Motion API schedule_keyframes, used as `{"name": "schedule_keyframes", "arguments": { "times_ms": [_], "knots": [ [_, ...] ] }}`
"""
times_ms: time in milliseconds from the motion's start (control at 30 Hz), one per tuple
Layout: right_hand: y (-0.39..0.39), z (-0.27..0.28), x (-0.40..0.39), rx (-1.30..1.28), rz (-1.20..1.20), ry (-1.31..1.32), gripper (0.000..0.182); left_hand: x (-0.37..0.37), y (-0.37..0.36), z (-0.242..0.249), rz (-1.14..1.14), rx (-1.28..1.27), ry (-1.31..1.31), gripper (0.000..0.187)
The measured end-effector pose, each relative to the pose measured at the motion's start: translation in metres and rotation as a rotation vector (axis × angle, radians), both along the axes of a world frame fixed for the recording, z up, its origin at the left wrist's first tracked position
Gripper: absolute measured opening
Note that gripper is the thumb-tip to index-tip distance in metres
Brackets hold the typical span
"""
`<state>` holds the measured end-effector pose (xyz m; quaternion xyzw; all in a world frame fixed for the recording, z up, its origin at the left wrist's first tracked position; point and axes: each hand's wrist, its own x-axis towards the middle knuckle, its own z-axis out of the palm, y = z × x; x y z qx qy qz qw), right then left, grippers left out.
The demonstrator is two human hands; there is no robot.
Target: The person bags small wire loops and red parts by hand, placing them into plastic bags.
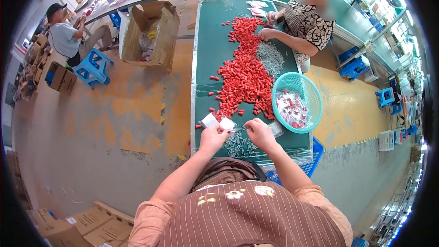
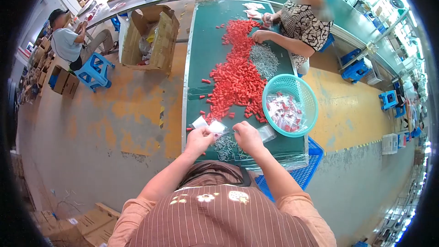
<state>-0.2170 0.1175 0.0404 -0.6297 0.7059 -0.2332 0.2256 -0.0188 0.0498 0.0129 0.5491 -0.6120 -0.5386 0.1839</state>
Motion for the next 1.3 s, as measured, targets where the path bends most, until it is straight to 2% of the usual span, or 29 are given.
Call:
{"name": "schedule_keyframes", "arguments": {
  "times_ms": [67, 100, 167, 300, 400, 500, 567, 867, 967, 1033, 1100, 1200, 1300],
  "knots": [
    [-0.006, -0.027, -0.008, 0.056, -0.009, 0.109, 0.019, 0.003, 0.000, -0.014, 0.005, -0.029, 0.007, 0.021],
    [-0.009, -0.042, -0.011, 0.076, -0.019, 0.125, 0.024, 0.004, -0.002, 0.004, 0.056, 0.042, 0.000, 0.020],
    [-0.016, -0.060, -0.011, 0.042, -0.045, 0.134, 0.026, 0.009, -0.004, 0.006, 0.080, 0.032, 0.031, 0.019],
    [-0.038, -0.059, -0.003, -0.131, -0.138, 0.105, 0.030, 0.015, -0.005, 0.004, 0.084, -0.006, -0.034, 0.018],
    [-0.058, -0.074, -0.004, -0.151, -0.064, 0.147, 0.028, 0.017, -0.005, -0.006, 0.085, 0.013, 0.034, 0.017],
    [-0.066, -0.086, -0.008, -0.039, -0.025, 0.261, 0.015, 0.016, -0.003, 0.009, 0.126, 0.052, 0.103, 0.017],
    [-0.066, -0.084, -0.006, 0.033, -0.022, 0.335, 0.009, 0.019, -0.005, 0.013, 0.116, 0.029, 0.030, 0.017],
    [-0.046, -0.080, -0.014, -0.002, 0.103, 0.494, 0.010, 0.014, -0.004, 0.029, 0.086, -0.013, -0.030, 0.015],
    [-0.042, -0.085, -0.016, 0.026, -0.048, 0.435, 0.013, 0.012, -0.003, 0.041, 0.085, -0.004, -0.014, 0.014],
    [-0.039, -0.060, -0.011, -0.117, -0.027, 0.202, 0.011, 0.012, -0.004, 0.045, 0.083, -0.031, -0.009, 0.014],
    [-0.031, -0.007, 0.004, -0.203, 0.056, -0.025, 0.009, 0.010, -0.002, 0.046, 0.067, -0.085, -0.022, 0.014],
    [-0.019, 0.046, 0.032, -0.258, 0.227, -0.102, 0.010, 0.003, -0.001, 0.021, 0.029, -0.184, -0.039, 0.013],
    [-0.017, 0.051, 0.042, -0.236, 0.303, -0.009, 0.012, -0.004, 0.000, 0.017, -0.055, -0.256, -0.086, 0.014]
  ]
}}
